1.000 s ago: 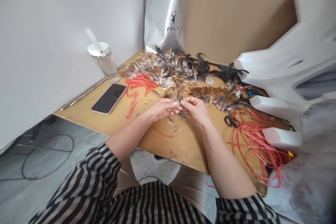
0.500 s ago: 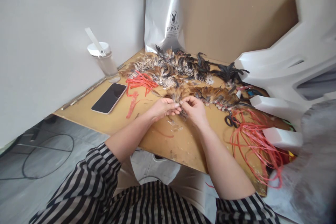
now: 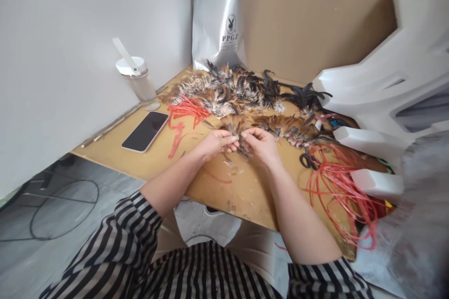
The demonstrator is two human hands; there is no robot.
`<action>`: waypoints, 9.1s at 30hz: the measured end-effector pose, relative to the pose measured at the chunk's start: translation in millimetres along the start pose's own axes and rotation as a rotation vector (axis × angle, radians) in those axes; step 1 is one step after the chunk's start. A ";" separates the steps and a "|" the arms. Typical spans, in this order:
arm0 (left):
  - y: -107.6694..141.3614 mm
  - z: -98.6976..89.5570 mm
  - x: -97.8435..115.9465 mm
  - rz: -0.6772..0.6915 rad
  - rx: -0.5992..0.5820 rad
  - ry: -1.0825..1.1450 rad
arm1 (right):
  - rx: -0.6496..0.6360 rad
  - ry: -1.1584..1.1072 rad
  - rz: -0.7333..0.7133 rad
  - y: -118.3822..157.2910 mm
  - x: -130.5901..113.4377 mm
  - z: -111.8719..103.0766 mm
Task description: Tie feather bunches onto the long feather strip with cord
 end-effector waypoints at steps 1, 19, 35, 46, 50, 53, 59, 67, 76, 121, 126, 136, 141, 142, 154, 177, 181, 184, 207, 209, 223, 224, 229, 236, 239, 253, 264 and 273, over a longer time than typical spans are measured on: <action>-0.5 -0.9 0.0 0.002 0.010 0.013 | 0.032 0.010 -0.003 -1.3 -0.3 -5.1; -5.9 -10.9 -3.4 -0.006 0.142 0.132 | 0.175 1.010 0.030 -15.5 19.5 -29.7; -4.0 -8.3 -0.8 0.004 0.152 0.199 | 0.072 0.236 0.068 -10.3 6.8 -26.0; -6.2 -7.9 2.0 0.088 0.147 0.328 | -0.072 0.368 -0.130 -5.6 8.6 -2.4; -5.1 -5.9 4.5 0.102 0.149 0.365 | -0.056 0.595 -0.232 -1.7 9.8 5.6; -5.0 -4.1 6.4 0.110 0.114 0.382 | -0.059 0.663 -0.257 0.0 11.4 8.9; -4.6 -7.3 7.1 0.080 0.129 0.406 | -0.048 0.686 -0.199 -1.4 6.1 -0.5; -0.3 0.6 6.0 0.003 -0.039 0.416 | -0.202 0.275 0.058 1.0 -2.3 -12.2; 2.8 0.5 2.9 -0.046 -0.066 0.408 | -0.635 0.082 0.259 15.6 11.7 12.0; -4.7 -10.4 5.7 0.083 0.170 0.052 | 0.115 0.124 -0.079 -7.8 1.2 -20.7; -6.6 -18.6 5.8 0.073 0.251 0.141 | -0.014 0.554 -0.102 -10.0 5.9 -23.8; -6.1 -18.8 3.4 0.036 0.265 0.186 | -0.064 1.359 -0.273 7.9 0.8 0.3; -6.0 -18.6 2.7 0.026 0.253 0.217 | -0.090 1.212 -0.222 4.8 4.2 -3.8; -6.1 -18.7 2.6 0.021 0.255 0.226 | -0.097 1.130 -0.196 3.4 4.5 -6.0; -4.5 -7.8 -5.3 -0.115 0.077 0.441 | -0.173 -0.334 0.218 -3.5 10.6 -3.7; -4.1 -4.1 -1.7 -0.029 0.042 0.337 | -0.147 -0.400 0.211 -5.5 25.6 15.2; -5.8 -9.5 5.7 0.132 0.163 0.141 | -0.116 -0.438 0.312 -4.0 26.7 14.8; -4.9 -8.3 8.9 0.179 0.186 -0.022 | -0.092 -0.454 0.329 -4.4 27.2 14.5; -3.0 -1.7 -4.3 -0.014 0.045 0.168 | 0.102 -0.097 -0.069 1.5 9.9 9.8; -2.4 -0.8 -3.4 0.001 0.028 0.136 | 0.100 -0.103 -0.079 0.8 11.3 9.5; -2.2 2.1 7.5 0.205 -0.003 -0.229 | 0.063 -0.116 -0.081 2.5 9.0 9.4; -1.9 1.9 7.8 0.213 -0.003 -0.240 | 0.064 -0.123 -0.072 2.6 9.0 9.2; -0.8 3.6 8.8 0.232 -0.033 -0.277 | 0.041 -0.155 -0.028 2.7 9.2 8.9; -3.8 -6.3 13.6 0.203 0.107 -0.187 | 0.049 -0.142 -0.022 -4.4 11.6 -2.2; -6.1 -17.6 16.9 0.207 0.254 -0.068 | 0.121 0.037 -0.109 -9.9 13.0 -13.2; -10.2 -25.1 10.7 0.209 0.301 0.019 | 0.147 1.232 -0.268 3.7 8.0 12.9; -9.1 -25.1 9.1 0.161 0.272 0.164 | 0.275 0.891 -0.365 -5.3 1.5 -15.5; -8.5 -20.9 7.0 0.113 0.267 0.204 | 0.081 1.095 -0.423 -0.3 7.5 10.1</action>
Point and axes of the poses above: each hand's wrist, its own y-axis away from the middle knuckle, its own z-axis out of the palm, x = y × z, the point moved 5 cm from there along -y, towards the middle knuckle, and after that the axes turned 8 degrees about z, right-handed, at the moved point
